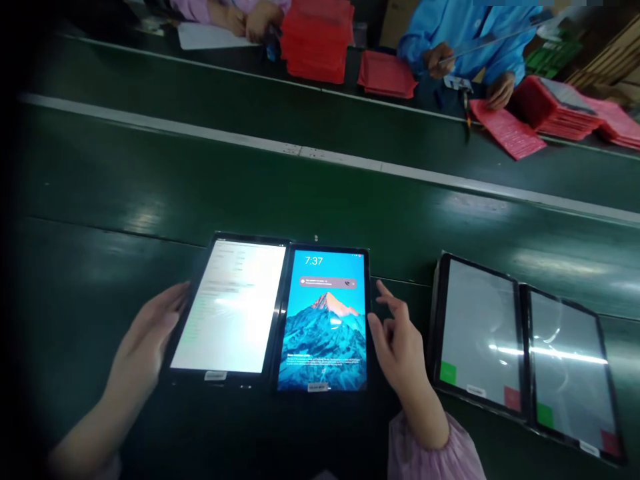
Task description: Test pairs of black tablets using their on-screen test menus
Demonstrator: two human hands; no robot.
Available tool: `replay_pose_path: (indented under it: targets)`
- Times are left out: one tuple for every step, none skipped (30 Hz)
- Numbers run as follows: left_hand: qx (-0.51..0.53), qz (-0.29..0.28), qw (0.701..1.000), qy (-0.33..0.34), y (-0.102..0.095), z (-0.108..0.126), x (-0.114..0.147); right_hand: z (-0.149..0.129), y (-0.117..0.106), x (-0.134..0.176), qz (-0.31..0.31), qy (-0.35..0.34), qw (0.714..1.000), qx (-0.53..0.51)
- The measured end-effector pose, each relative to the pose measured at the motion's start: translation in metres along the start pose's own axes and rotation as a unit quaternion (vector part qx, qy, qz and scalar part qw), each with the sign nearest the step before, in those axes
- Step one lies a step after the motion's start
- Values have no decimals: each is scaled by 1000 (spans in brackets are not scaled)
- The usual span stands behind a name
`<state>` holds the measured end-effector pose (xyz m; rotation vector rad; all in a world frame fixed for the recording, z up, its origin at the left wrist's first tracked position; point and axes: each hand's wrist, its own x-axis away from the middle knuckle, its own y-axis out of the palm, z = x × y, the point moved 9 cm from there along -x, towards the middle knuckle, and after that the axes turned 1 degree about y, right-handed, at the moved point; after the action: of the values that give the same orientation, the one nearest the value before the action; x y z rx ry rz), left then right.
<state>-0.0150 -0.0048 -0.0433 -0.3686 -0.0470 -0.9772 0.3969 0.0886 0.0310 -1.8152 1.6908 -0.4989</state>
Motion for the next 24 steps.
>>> replay_pose_path:
  targets:
    - [-12,9,1000,-3,-5,-5,12,8,0,1,13,22,999,-28]
    - [-18,19,1000,3,-9,-7,22,15,2,3,19,40,997,-59]
    - [-19,31,999,13,-11,-7,29,20,6,5,20,52,994,-89]
    - [-16,42,999,24,-11,-7,34,25,10,8,20,63,991,-112]
    - [-7,50,998,31,-10,-5,37,29,14,10,21,71,989,-129]
    - [4,55,998,33,-7,-3,37,33,17,12,24,78,987,-139]
    - [14,58,998,33,-3,-1,36,36,19,12,28,83,985,-148]
    - [21,56,998,34,2,2,33,39,20,11,34,86,984,-155]
    - [26,50,998,37,8,6,30,43,20,9,42,88,982,-163]
    - [27,43,998,45,13,10,26,45,19,7,50,89,980,-169]
    - [23,35,998,55,19,15,23,47,15,3,57,87,980,-172]
    - [18,25,998,62,24,19,20,47,11,0,66,83,981,-165]
    - [16,11,998,65,29,22,16,45,3,-2,79,75,983,-146]
    - [15,-6,998,62,34,23,12,40,-6,-3,96,64,987,-113]
    - [16,-24,998,53,39,22,8,31,-16,-2,111,45,990,-70]
    - [18,-43,998,43,42,20,4,18,-23,-1,112,14,993,-25]
    - [18,-60,997,35,44,18,-1,0,-25,1,91,-32,995,9]
    - [15,-79,996,31,45,16,-6,-20,-20,5,41,-88,995,27]
    - [7,-101,994,34,46,14,-11,-40,-10,11,-30,-145,989,31]
    - [-4,-124,991,44,46,13,-14,-57,2,20,-108,-192,975,25]
    - [-18,-150,987,58,46,13,-17,-69,13,30,-175,-224,959,18]
    - [-38,-179,981,72,47,13,-17,-77,21,37,-218,-240,946,20]
    - [-63,-207,973,83,48,14,-16,-81,25,40,-231,-244,941,32]
    - [-92,-230,964,93,49,14,-15,-81,25,40,-220,-243,943,52]
